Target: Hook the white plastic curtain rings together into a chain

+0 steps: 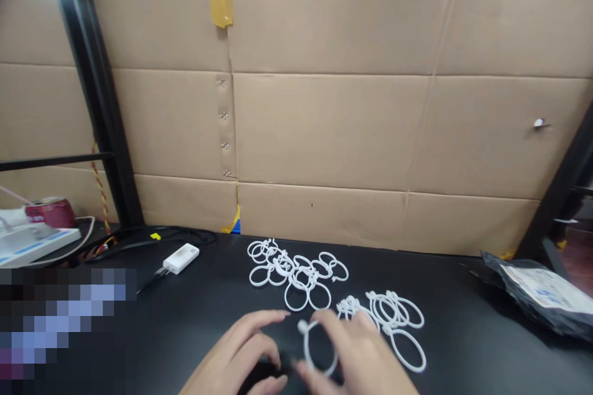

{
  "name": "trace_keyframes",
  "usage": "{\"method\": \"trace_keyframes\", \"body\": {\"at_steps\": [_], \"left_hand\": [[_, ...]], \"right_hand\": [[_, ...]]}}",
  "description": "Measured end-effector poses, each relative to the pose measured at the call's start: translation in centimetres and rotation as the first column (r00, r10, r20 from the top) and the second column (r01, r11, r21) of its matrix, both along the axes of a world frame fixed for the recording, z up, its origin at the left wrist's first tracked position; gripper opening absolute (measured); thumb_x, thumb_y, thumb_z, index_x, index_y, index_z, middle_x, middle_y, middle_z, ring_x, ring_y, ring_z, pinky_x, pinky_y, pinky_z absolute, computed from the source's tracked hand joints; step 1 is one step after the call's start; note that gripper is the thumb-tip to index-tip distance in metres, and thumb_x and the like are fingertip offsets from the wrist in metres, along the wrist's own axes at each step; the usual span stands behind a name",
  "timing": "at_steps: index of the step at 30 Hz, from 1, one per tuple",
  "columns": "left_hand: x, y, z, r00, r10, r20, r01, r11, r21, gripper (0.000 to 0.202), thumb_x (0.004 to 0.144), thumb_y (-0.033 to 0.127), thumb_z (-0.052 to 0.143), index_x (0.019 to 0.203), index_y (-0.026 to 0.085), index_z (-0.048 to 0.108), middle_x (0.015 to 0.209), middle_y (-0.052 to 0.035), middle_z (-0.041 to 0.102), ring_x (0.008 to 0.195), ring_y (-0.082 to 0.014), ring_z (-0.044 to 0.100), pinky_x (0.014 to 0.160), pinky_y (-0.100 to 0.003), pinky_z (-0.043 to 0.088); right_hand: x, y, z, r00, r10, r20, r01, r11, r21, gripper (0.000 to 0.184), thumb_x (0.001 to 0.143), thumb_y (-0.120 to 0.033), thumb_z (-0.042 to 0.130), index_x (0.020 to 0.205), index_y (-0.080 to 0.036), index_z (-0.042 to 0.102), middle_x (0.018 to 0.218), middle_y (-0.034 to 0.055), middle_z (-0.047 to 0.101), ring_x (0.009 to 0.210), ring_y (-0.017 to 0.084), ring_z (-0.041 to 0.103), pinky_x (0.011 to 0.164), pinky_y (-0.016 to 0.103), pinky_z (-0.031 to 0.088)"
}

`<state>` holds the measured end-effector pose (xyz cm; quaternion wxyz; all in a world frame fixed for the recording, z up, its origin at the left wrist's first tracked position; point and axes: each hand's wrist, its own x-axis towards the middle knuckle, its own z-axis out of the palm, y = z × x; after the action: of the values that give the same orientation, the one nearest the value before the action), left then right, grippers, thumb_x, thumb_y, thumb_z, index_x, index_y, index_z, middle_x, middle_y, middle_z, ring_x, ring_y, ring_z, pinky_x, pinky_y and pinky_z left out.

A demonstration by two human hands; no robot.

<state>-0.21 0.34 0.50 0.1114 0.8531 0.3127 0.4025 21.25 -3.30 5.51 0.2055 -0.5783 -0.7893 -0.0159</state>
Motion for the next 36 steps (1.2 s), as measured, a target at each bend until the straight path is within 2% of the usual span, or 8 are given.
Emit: {"method": "trace_keyframes", "body": {"at_steps": [3, 8, 11, 14, 18, 28, 32, 36], "left_hand": [[-0.1, -0.4, 0.9, 0.999, 0.045, -0.004, -0.046, 0.998, -0.046, 0.014, 0.078, 0.018, 0.064, 0.09, 0.024, 0.06, 0.118, -0.0065, 0.065, 0.106, -0.0245, 0.064, 0.086, -0.036, 0.055], [0.0, -0.8, 1.5, 0.999, 0.035, 0.01, -0.034, 0.999, -0.032, 0.029, 0.076, 0.014, 0.063, 0.102, 0.027, 0.057, 0.117, -0.0036, 0.065, 0.105, -0.0213, 0.065, 0.087, -0.034, 0.055], [0.1, -0.7, 1.2, 0.999, 0.031, 0.021, -0.031, 1.0, 0.001, 0.032, 0.076, 0.013, 0.062, 0.104, 0.027, 0.056, 0.117, -0.0034, 0.065, 0.104, -0.0205, 0.065, 0.087, -0.033, 0.055], [0.1, -0.6, 0.9, 0.999, 0.035, 0.025, -0.035, 0.999, 0.023, 0.033, 0.076, 0.013, 0.062, 0.106, 0.027, 0.055, 0.117, -0.005, 0.065, 0.104, -0.0211, 0.065, 0.087, -0.034, 0.055], [0.1, -0.6, 0.6, 1.0, 0.026, 0.015, -0.026, 0.999, 0.029, 0.036, 0.076, 0.011, 0.062, 0.107, 0.027, 0.055, 0.118, -0.0057, 0.064, 0.104, -0.0221, 0.065, 0.086, -0.034, 0.056], [-0.6, -0.2, 1.5, 0.999, -0.03, -0.024, 0.033, 0.985, 0.171, 0.037, 0.078, 0.011, 0.059, 0.113, 0.022, 0.051, 0.12, -0.0104, 0.063, 0.106, -0.0236, 0.065, 0.086, -0.034, 0.057], [-0.3, -0.3, 1.4, 0.998, 0.019, 0.058, -0.029, 0.983, 0.18, 0.037, 0.072, 0.008, 0.057, 0.106, 0.02, 0.054, 0.114, -0.0119, 0.065, 0.099, -0.026, 0.068, 0.08, -0.039, 0.059], [0.0, -0.4, 1.0, 0.996, -0.065, 0.054, 0.05, 0.969, 0.241, 0.033, 0.075, 0.009, 0.056, 0.106, 0.022, 0.055, 0.112, -0.0091, 0.067, 0.095, -0.0226, 0.069, 0.077, -0.033, 0.06]], "right_hand": [[2.4, 1.4, 0.7, 0.97, -0.152, 0.189, 0.113, 0.973, 0.203, 0.028, 0.088, -0.041, 0.051, 0.1, -0.021, 0.067, 0.07, 0.0104, 0.07, 0.063, 0.028, 0.066, 0.063, 0.04, 0.046], [5.8, 2.4, 1.1, 0.874, -0.294, 0.386, 0.236, 0.953, 0.192, 0.033, 0.092, -0.04, 0.043, 0.094, -0.022, 0.07, 0.063, 0.0121, 0.068, 0.05, 0.028, 0.065, 0.056, 0.04, 0.042], [7.0, 2.5, 0.6, 0.844, -0.29, 0.452, 0.254, 0.957, 0.141, 0.03, 0.091, -0.033, 0.043, 0.104, -0.029, 0.07, 0.089, 0.0172, 0.072, 0.063, 0.032, 0.068, 0.056, 0.042, 0.042], [7.3, 3.0, 0.2, 0.932, -0.269, 0.243, 0.262, 0.963, 0.061, 0.033, 0.089, -0.035, 0.043, 0.112, -0.032, 0.066, 0.113, 0.0177, 0.064, 0.089, 0.039, 0.064, 0.063, 0.047, 0.043], [5.9, 5.5, 1.0, 0.957, -0.275, -0.094, 0.269, 0.96, -0.075, 0.043, 0.091, -0.052, 0.038, 0.111, -0.022, 0.061, 0.084, 0.0083, 0.063, 0.072, 0.023, 0.063, 0.066, 0.035, 0.049], [0.7, 14.2, 1.9, 0.965, -0.25, -0.085, 0.229, 0.952, -0.203, 0.026, 0.091, -0.04, 0.055, 0.084, -0.016, 0.062, 0.086, 0.0015, 0.066, 0.079, 0.018, 0.063, 0.075, 0.038, 0.05], [-2.0, 14.2, 0.9, 0.981, -0.163, -0.104, 0.135, 0.963, -0.235, 0.027, 0.091, -0.04, 0.055, 0.081, -0.016, 0.063, 0.084, 0.0005, 0.066, 0.075, 0.017, 0.064, 0.072, 0.036, 0.051], [-4.7, 12.0, 1.2, 0.988, -0.027, -0.155, -0.014, 0.967, -0.253, 0.028, 0.09, -0.041, 0.057, 0.079, -0.016, 0.063, 0.082, 0.0004, 0.064, 0.074, 0.016, 0.062, 0.07, 0.035, 0.05]]}}
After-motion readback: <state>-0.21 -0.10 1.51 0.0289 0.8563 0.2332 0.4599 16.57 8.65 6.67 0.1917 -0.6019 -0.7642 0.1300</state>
